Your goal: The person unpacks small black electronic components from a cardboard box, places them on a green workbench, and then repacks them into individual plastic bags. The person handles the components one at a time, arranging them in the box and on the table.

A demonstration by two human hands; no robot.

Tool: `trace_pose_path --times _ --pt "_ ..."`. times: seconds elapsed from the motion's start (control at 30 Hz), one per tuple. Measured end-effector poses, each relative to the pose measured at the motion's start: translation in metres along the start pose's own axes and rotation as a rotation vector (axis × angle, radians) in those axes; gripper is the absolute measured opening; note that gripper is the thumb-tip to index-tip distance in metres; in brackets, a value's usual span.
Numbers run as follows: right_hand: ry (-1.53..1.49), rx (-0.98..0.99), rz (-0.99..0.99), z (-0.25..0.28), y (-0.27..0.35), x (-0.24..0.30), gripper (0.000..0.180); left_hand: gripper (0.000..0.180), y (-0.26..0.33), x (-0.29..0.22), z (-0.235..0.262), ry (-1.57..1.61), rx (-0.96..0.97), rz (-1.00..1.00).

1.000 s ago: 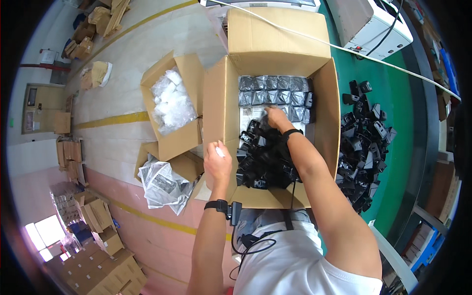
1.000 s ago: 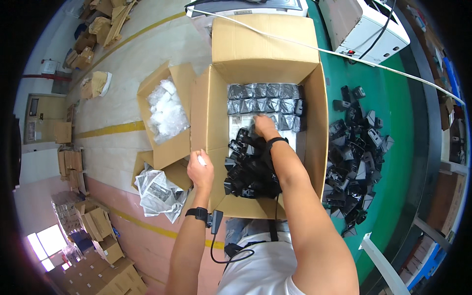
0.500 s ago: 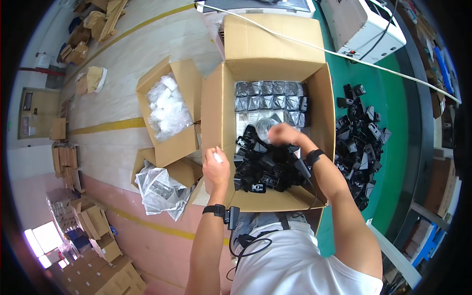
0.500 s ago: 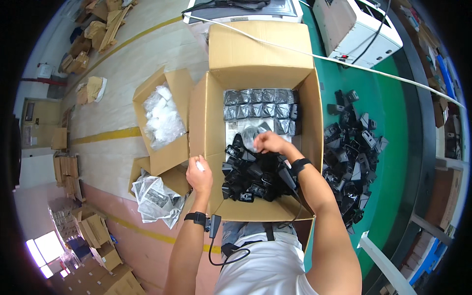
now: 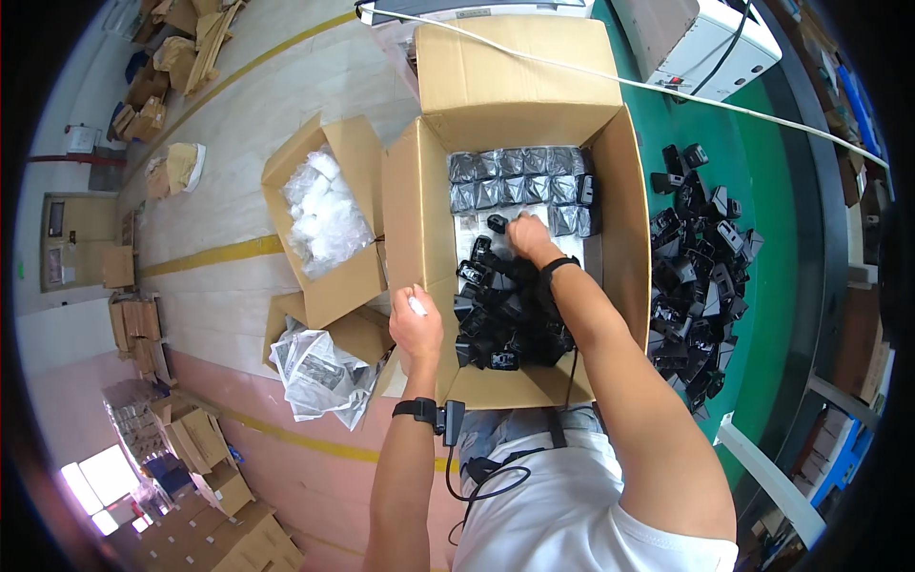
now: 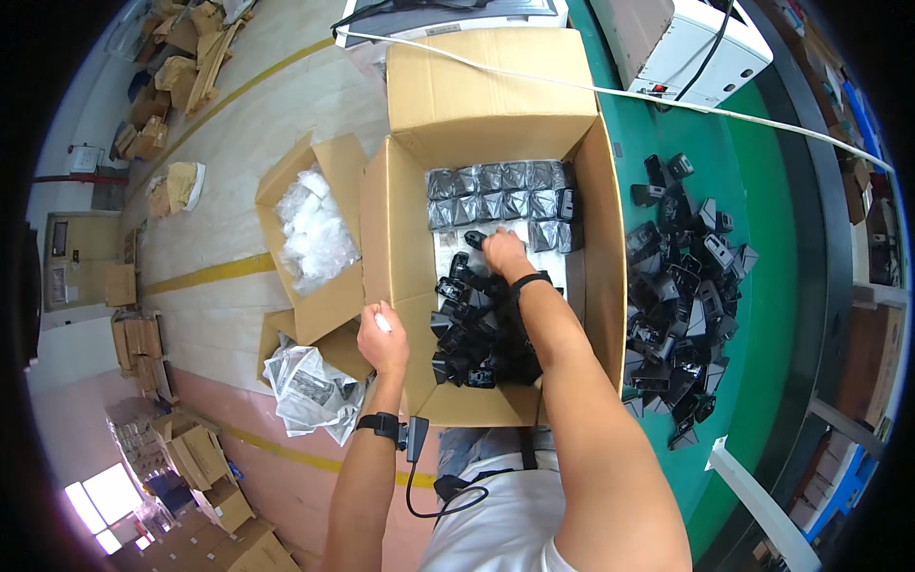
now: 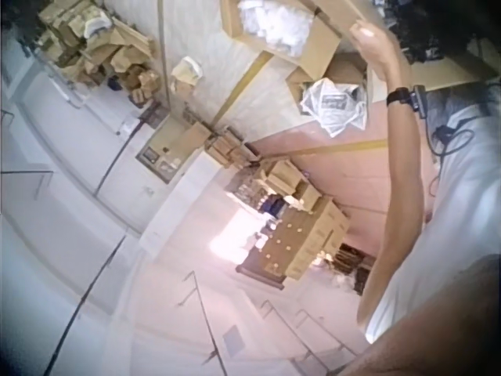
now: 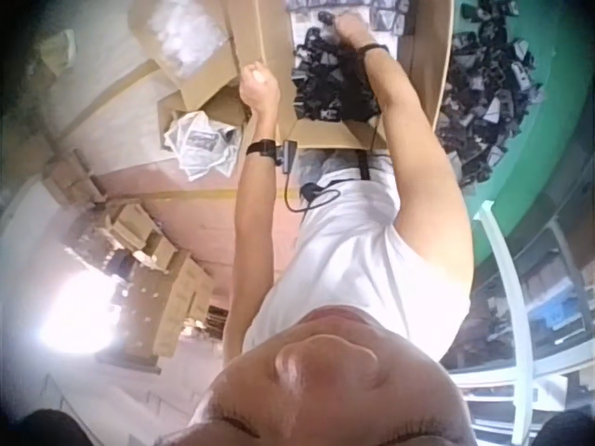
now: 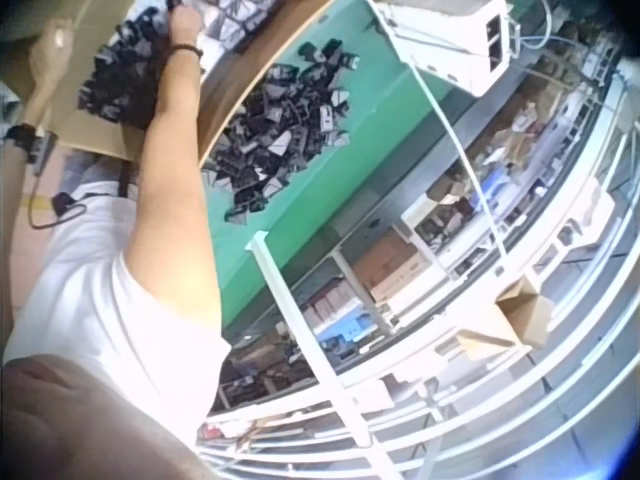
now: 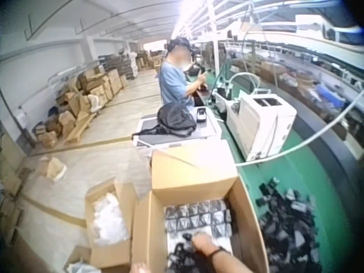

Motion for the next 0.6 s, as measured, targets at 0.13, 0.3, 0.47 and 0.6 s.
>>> trace_pose_path --times 0.13,0.3,0.47,0.6 --pt "-0.062 -0.105 0.009 -0.008 0.026 -0.008 0.016 0.020 -0.001 -0.008 -0.001 0.031 -0.021 -0.013" --pt "-1.360 -0.320 -0.409 0.034 0.066 -0.036 0.008 0.020 0.001 -0.003 0.001 -0.004 -0.007 0.014" --pt "-1.516 -0.069 -0.273 0.055 0.114 -0.025 0.009 0.019 0.003 -0.008 0.003 -0.001 0.034 0.040" --pt "-1.559 -0.143 -0.428 0.043 0.115 -0.027 0.008 0.019 0.000 -0.008 0.003 0.004 0.030 0.027"
Point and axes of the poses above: each hand's wrist, its own y-axis away from the middle knuckle, its own z-axis out of the back of the hand, x = y × z, the point moved 1 cm from there along -y, towards the middle knuckle, and after that the axes turned 4 degrees about z, right-handed, at the moved point
